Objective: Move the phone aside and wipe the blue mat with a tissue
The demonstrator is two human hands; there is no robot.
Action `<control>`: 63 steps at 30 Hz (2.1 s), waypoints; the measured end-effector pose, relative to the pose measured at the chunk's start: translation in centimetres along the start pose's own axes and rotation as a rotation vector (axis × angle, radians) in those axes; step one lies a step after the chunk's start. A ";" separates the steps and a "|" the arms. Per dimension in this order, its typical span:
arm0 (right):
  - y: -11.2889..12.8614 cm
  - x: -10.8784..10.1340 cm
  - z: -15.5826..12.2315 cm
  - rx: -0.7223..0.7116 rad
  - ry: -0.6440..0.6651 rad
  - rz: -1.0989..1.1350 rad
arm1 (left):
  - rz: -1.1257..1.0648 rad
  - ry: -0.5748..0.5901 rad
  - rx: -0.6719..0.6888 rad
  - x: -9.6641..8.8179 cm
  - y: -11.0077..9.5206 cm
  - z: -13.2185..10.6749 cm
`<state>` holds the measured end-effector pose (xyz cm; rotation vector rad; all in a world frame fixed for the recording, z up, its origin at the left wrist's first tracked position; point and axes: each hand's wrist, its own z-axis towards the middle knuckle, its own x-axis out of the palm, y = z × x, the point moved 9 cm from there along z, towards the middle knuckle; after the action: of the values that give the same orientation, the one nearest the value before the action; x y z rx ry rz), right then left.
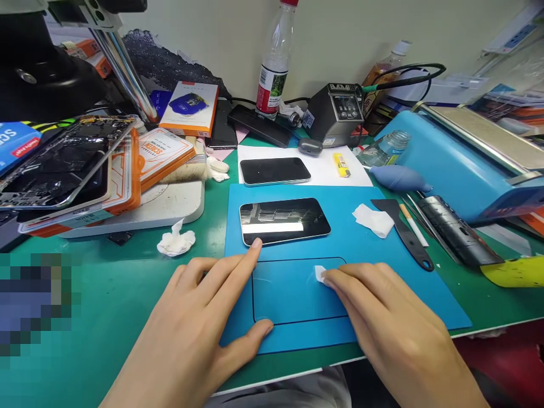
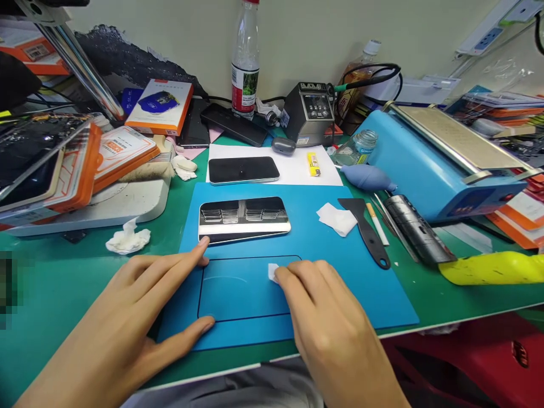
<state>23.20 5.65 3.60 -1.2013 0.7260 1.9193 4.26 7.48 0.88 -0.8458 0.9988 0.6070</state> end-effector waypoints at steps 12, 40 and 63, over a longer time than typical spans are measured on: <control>3.2 -0.3 -0.6 -0.088 0.054 0.083 | 0.007 0.032 0.004 0.4 0.4 -0.3; -0.7 -0.8 -2.9 0.036 0.028 -0.022 | -0.025 0.040 -0.035 0.5 0.6 -0.3; 1.9 1.2 2.2 0.037 0.054 0.005 | 0.062 -0.046 0.104 1.0 1.0 -0.9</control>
<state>20.17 6.66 3.52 -1.2331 0.7908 1.8760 3.44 7.31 -0.60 -0.7084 1.0093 0.6194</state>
